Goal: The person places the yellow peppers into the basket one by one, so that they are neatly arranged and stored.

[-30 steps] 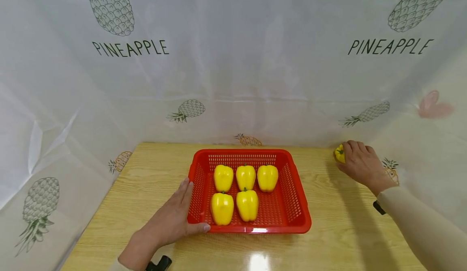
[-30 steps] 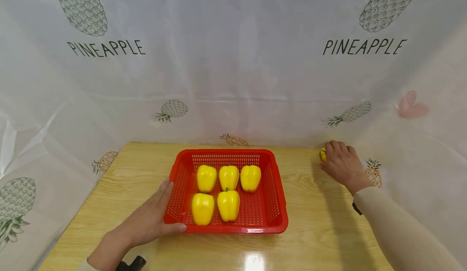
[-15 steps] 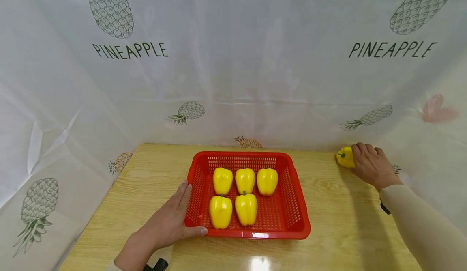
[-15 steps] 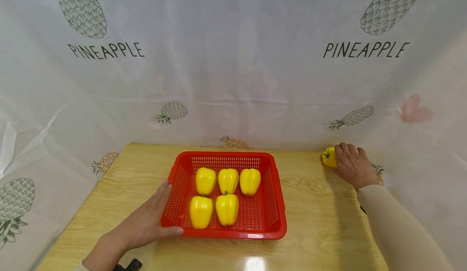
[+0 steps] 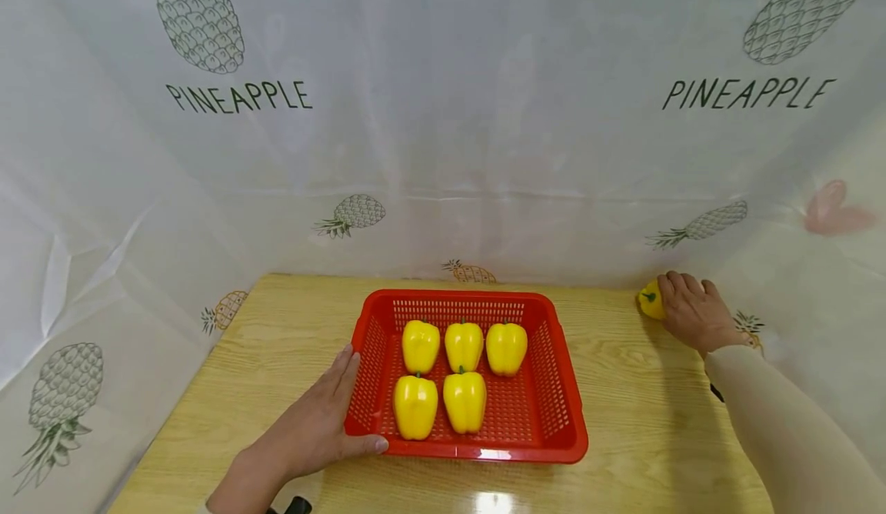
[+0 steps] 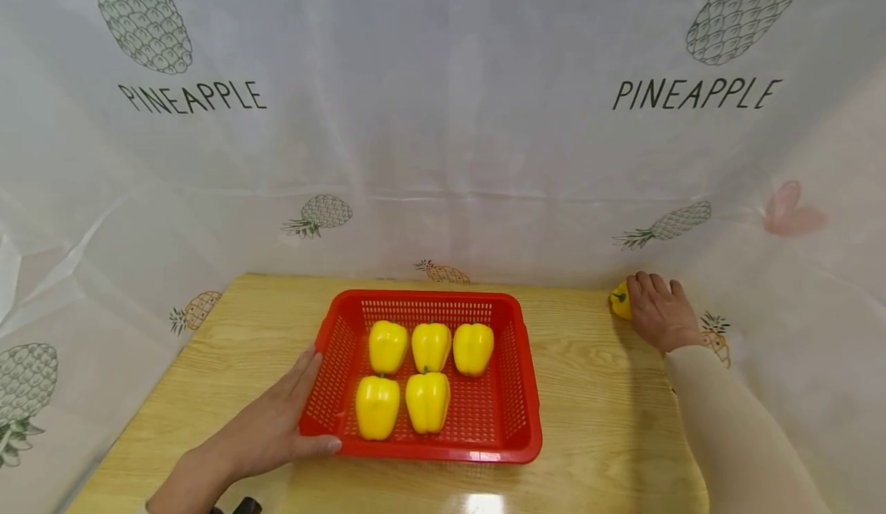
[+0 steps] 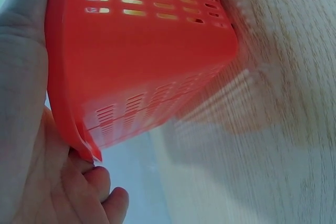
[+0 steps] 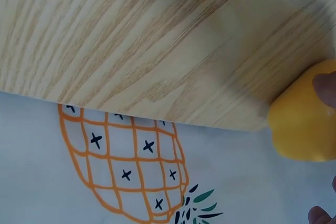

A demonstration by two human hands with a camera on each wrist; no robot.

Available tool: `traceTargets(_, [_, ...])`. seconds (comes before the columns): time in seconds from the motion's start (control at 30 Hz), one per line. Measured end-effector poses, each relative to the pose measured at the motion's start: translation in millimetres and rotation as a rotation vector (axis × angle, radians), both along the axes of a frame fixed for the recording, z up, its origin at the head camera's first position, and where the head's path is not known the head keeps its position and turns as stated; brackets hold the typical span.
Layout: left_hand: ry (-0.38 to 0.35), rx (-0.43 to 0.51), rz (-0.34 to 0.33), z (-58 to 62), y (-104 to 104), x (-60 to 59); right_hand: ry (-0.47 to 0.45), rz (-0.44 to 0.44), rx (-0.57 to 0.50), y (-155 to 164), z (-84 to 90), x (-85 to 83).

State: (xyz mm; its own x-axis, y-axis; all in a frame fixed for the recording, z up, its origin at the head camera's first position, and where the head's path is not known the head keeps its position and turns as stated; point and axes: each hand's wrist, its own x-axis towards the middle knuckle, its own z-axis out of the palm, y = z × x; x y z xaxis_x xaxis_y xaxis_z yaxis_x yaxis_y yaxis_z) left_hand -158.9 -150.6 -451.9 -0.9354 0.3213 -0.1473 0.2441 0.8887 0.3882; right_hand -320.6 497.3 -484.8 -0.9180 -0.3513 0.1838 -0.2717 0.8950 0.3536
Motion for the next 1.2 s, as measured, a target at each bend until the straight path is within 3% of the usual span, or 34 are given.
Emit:
traceTargets(0.2, [-0.007, 0.002, 0.006, -1.1, -0.7, -1.1, -0.033, -0.009, -0.004, -1.2, -3.6, -3.4])
traceTargets(0.5, [-0.022, 0.006, 0.026, -3.2, 0.9, 0.0, -0.078, -0.033, 0.011, 4.1, -6.9, 6.1])
traceTargets(0.97, [-0.019, 0.017, 0.003, 0.0, -0.8, 0.0, -0.017, -0.020, -0.104, 1.5, -8.6, 23.7])
traceTargets(1.2, [-0.014, 0.011, -0.008, -2.1, -2.0, -1.0, 0.037, -0.017, -0.099, -5.9, -10.8, 34.5])
